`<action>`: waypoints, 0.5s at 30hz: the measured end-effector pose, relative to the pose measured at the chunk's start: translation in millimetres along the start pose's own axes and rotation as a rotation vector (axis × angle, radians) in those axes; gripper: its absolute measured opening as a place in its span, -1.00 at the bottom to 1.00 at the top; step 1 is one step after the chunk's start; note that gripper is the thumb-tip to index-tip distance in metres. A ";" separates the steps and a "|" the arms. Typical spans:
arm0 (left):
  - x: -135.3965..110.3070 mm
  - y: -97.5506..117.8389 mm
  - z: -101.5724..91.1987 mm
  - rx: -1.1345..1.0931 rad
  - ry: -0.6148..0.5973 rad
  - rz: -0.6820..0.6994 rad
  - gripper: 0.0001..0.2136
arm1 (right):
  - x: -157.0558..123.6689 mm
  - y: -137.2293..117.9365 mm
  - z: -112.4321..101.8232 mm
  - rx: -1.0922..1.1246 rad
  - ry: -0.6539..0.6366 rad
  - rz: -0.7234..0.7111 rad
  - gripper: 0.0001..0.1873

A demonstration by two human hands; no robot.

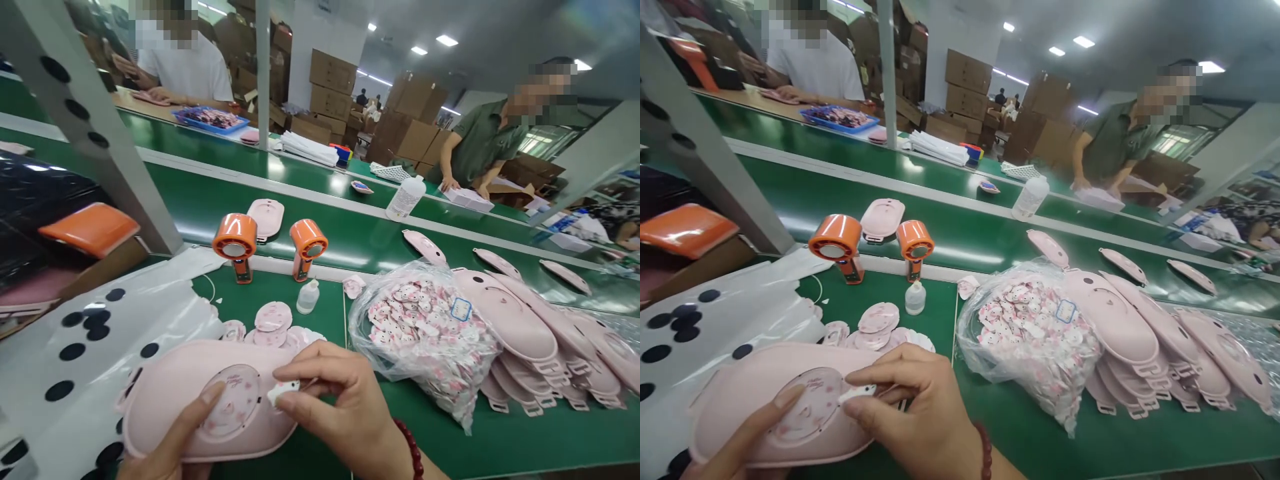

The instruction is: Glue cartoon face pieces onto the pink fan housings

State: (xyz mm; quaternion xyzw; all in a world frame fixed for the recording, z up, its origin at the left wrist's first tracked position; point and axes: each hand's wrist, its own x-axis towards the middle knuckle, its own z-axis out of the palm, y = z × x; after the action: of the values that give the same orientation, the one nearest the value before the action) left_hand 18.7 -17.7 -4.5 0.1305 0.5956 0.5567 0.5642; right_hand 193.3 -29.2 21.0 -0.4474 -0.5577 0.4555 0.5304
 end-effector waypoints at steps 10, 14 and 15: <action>-9.4 0.5 1.9 -0.151 0.013 -0.037 -0.47 | -5.7 18.6 46.5 -0.648 0.111 -0.595 -0.80; -9.6 -1.1 -1.8 -0.133 0.019 -0.039 -0.50 | -7.6 21.4 50.0 -0.824 0.167 -0.659 -0.81; -9.5 -1.7 -2.8 -0.135 0.014 -0.043 -0.50 | -8.4 21.3 49.9 -0.852 0.162 -0.663 -0.80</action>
State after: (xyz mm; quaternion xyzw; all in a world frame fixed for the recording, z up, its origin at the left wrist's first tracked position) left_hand 20.3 -27.2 -1.5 0.0755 0.5634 0.5841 0.5794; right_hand 144.1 -35.1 -2.6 -0.4565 -0.7615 -0.0381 0.4586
